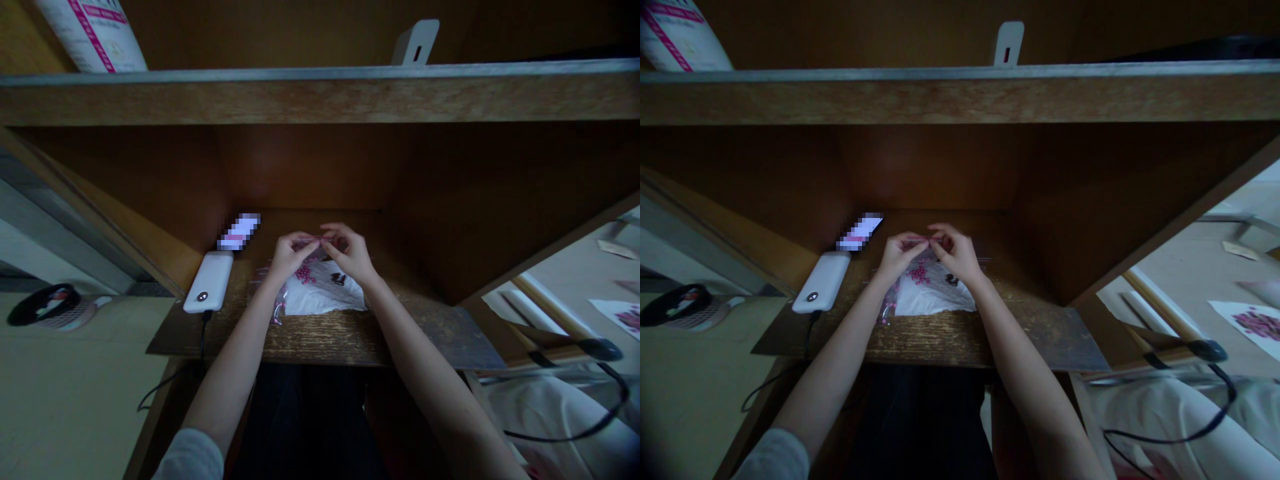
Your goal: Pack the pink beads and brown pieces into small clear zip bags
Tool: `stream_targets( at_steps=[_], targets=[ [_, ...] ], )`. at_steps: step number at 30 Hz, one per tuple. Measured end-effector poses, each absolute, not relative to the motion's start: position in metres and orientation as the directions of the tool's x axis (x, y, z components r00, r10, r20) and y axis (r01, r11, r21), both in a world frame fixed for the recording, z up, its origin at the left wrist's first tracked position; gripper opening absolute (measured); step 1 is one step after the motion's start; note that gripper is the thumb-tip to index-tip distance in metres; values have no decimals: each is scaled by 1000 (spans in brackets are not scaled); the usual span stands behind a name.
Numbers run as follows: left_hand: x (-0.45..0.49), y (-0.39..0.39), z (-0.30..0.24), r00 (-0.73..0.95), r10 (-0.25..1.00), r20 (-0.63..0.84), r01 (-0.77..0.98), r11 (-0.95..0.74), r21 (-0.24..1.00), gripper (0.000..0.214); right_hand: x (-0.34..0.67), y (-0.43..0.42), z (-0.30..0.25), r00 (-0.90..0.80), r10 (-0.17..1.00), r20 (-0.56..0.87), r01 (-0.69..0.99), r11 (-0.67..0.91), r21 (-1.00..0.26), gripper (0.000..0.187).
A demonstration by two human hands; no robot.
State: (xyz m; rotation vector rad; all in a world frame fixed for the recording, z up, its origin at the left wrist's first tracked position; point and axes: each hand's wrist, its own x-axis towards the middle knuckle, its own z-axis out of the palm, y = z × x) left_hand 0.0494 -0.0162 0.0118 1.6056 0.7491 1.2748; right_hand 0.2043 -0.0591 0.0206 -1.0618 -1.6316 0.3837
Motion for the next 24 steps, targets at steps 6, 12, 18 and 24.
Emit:
stream_targets(
  at_steps=[6, 12, 18, 24],
  targets=[
    [46, -17, 13, 258, 858, 443, -57, -444, 894, 14, 196, -62, 19, 31, 729, 683, 516, 574, -636, 24],
    [48, -14, 10, 270, 845, 462, -65, -463, 884, 17, 197, -61, 18, 59, 705, 707, 518, 583, -625, 21],
    [46, -19, 14, 322, 821, 471, -76, -473, 878, 27, 205, -57, 18, 147, 716, 682, 493, 545, -678, 21],
    [42, -20, 23, 295, 823, 485, -35, -498, 867, 33, 211, -56, 19, 186, 727, 660, 423, 547, -722, 36]
  ],
)
